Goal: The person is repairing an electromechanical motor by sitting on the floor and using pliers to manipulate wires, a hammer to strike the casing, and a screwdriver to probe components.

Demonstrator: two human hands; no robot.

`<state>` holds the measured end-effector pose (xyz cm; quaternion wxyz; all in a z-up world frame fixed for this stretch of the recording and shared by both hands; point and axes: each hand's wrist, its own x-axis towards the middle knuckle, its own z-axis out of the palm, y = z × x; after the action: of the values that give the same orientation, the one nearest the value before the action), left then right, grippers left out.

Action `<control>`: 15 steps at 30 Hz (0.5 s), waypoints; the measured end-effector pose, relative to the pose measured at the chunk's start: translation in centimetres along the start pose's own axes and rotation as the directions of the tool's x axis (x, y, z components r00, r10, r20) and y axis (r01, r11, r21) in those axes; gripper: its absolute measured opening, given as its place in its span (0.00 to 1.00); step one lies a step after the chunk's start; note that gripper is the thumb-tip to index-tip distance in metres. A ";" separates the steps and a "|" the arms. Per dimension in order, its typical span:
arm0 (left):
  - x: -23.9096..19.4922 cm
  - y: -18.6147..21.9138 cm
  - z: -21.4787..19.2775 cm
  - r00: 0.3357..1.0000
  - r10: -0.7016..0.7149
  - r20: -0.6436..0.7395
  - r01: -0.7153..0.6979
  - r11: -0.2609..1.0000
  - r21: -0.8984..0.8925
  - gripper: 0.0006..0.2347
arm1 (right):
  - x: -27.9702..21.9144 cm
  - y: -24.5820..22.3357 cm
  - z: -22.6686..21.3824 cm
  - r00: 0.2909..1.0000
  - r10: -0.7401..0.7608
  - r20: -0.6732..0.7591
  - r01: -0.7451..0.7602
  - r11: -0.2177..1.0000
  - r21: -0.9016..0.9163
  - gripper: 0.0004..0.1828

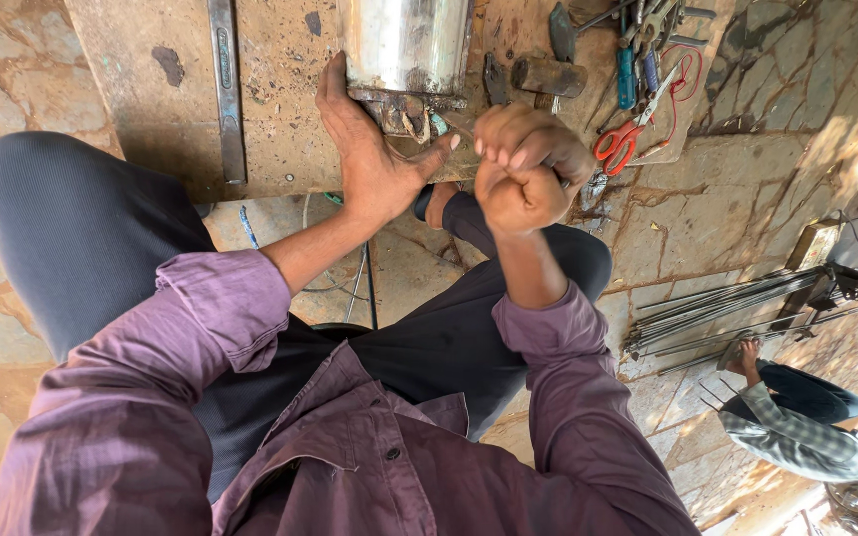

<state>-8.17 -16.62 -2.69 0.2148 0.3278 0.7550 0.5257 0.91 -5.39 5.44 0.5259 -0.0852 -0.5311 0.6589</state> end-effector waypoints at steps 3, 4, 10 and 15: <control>-0.1 0.1 0.0 1.000 -0.008 -0.006 0.008 1.000 -0.020 0.56 | 2.1 -0.4 -1.3 0.942 0.114 0.317 -0.131 0.991 0.032 0.06; -0.1 0.1 0.0 1.000 -0.010 -0.008 0.009 0.999 -0.032 0.56 | 2.9 -0.5 -1.4 0.902 0.139 0.408 -0.174 0.983 0.050 0.07; -0.1 0.0 0.0 1.000 -0.020 -0.004 0.019 0.998 -0.059 0.56 | 6.2 -0.3 -1.2 0.788 0.231 0.571 -0.368 0.920 0.137 0.06; -0.1 -0.4 0.0 1.000 0.012 0.017 -0.012 1.000 -0.017 0.58 | 6.2 -1.6 -5.4 0.962 0.267 -0.050 -0.244 0.931 0.273 0.12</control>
<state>-8.22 -16.85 -3.07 0.2207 0.3351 0.7467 0.5305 2.77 2.61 7.19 0.4647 -0.1113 -0.3996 0.7822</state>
